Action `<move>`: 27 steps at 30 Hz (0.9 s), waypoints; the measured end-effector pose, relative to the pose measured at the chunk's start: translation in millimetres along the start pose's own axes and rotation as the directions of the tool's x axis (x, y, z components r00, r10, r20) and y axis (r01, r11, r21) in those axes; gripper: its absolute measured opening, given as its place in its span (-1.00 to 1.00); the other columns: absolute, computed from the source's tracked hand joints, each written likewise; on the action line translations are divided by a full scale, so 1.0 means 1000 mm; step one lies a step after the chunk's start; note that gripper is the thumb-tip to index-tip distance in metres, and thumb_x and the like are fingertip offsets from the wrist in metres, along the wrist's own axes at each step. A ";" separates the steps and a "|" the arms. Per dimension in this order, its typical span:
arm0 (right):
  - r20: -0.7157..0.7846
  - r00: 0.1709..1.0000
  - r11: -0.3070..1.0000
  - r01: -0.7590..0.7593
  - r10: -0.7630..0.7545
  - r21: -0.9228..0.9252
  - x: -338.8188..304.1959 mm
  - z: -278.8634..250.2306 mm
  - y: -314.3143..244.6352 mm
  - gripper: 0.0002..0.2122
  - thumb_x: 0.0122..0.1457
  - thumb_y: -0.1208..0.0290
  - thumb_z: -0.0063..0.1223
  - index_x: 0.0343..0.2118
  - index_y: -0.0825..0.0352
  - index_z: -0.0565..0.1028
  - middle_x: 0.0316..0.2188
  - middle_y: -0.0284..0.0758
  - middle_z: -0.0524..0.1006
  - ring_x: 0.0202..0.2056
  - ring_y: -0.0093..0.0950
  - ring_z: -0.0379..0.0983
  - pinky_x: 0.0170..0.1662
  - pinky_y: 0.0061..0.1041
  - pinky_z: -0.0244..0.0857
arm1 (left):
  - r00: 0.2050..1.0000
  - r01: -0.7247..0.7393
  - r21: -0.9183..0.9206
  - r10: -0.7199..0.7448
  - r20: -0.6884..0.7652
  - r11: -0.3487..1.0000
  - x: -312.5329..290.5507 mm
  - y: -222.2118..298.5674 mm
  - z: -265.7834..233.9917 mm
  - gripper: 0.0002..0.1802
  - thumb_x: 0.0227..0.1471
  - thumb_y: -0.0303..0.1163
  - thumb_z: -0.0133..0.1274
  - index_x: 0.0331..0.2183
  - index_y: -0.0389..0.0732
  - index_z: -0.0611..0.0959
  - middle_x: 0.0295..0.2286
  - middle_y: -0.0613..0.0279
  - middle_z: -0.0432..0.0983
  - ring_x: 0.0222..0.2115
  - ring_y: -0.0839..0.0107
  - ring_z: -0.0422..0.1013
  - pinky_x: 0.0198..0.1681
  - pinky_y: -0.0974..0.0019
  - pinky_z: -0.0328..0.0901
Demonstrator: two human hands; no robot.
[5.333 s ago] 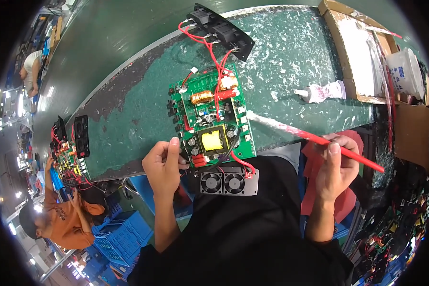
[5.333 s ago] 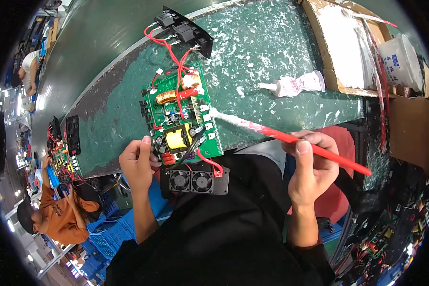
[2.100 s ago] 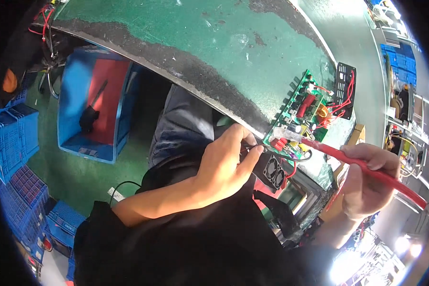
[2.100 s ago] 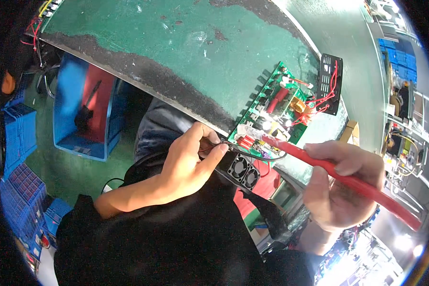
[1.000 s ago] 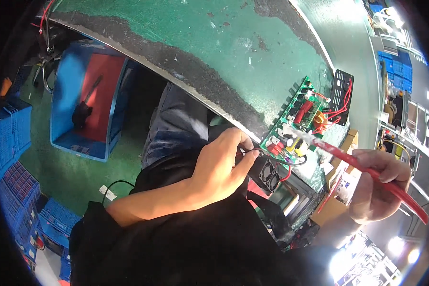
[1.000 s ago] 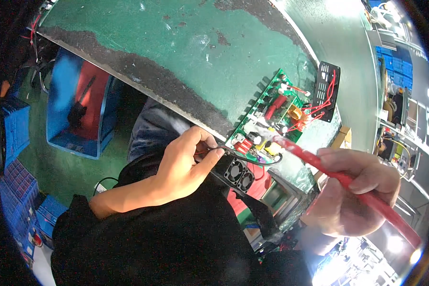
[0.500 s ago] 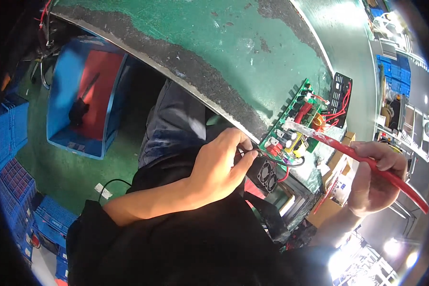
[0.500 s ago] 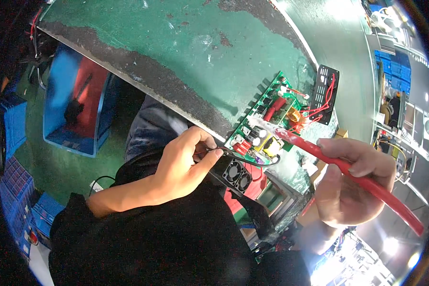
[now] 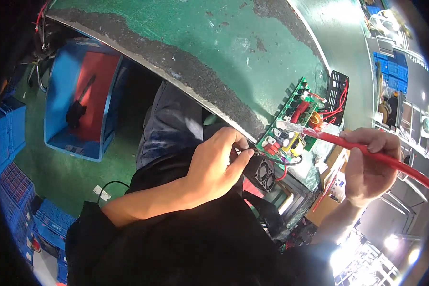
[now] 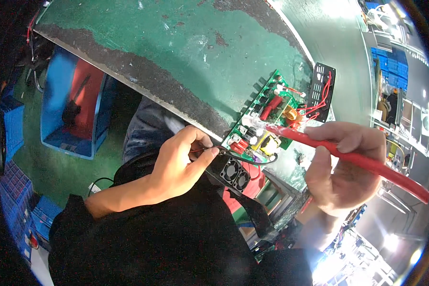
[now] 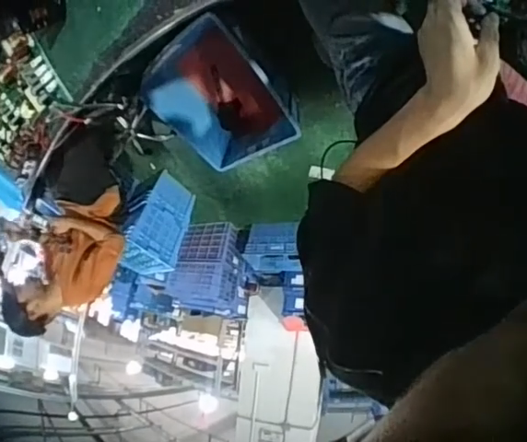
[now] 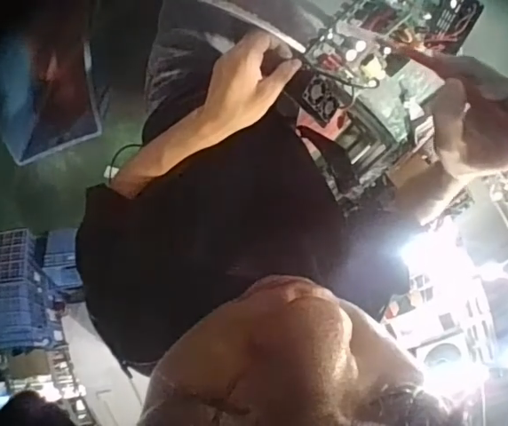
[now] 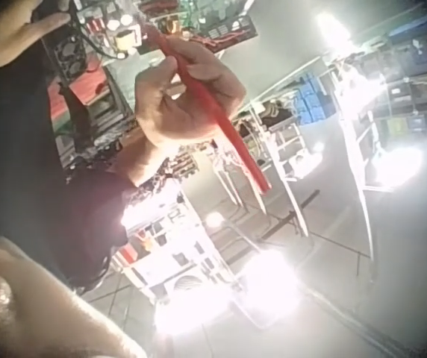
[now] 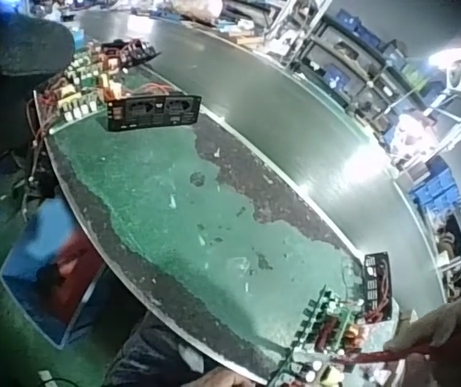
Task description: Assembling electronic components and wiring onto circuit boards on a factory production line.
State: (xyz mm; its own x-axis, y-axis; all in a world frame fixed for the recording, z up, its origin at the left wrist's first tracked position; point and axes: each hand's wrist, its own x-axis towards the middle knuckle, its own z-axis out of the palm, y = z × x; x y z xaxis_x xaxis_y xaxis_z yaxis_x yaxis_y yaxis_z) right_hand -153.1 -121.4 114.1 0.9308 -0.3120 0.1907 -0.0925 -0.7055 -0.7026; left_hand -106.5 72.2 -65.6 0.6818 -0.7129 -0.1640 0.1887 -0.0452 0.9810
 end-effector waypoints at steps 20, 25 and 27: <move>-0.096 0.993 0.998 0.068 -0.069 -0.018 0.012 -0.005 -0.006 -0.73 0.05 0.67 0.11 -0.27 0.41 0.24 -0.38 -0.02 0.54 -0.38 -0.38 0.53 -0.23 -0.55 0.41 | 1.000 0.022 -0.035 -0.022 -0.003 0.999 0.003 0.006 0.002 -0.83 0.00 -0.46 0.16 -0.38 -0.27 0.48 -0.46 0.08 0.47 -0.46 0.11 0.45 -0.42 0.17 0.31; -0.095 0.995 0.998 -0.023 0.017 -0.064 0.010 0.009 0.000 -0.69 0.07 0.65 0.15 -0.21 0.41 0.25 -0.40 -0.03 0.53 -0.42 -0.41 0.51 -0.25 -0.56 0.40 | 1.000 0.027 -0.049 -0.027 -0.005 0.998 0.001 0.002 0.001 -0.83 0.01 -0.46 0.16 -0.38 -0.27 0.48 -0.47 0.08 0.47 -0.46 0.10 0.45 -0.42 0.16 0.31; -0.089 0.996 0.996 0.000 -0.008 -0.087 0.011 0.004 -0.003 -0.69 0.08 0.65 0.16 -0.20 0.41 0.26 -0.40 -0.04 0.53 -0.43 -0.43 0.50 -0.26 -0.57 0.40 | 1.000 0.013 -0.055 -0.014 -0.011 0.998 0.002 0.003 0.000 -0.83 0.01 -0.46 0.15 -0.39 -0.27 0.48 -0.47 0.08 0.48 -0.46 0.10 0.45 -0.43 0.16 0.31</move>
State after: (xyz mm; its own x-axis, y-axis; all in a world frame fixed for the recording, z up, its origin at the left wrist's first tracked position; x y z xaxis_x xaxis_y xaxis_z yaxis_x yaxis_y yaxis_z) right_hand -141.0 -120.0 116.0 0.8963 -0.3619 0.2564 -0.1228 -0.7580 -0.6406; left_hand -104.7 70.7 -62.9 0.6869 -0.7044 -0.1789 0.2364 -0.0162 0.9715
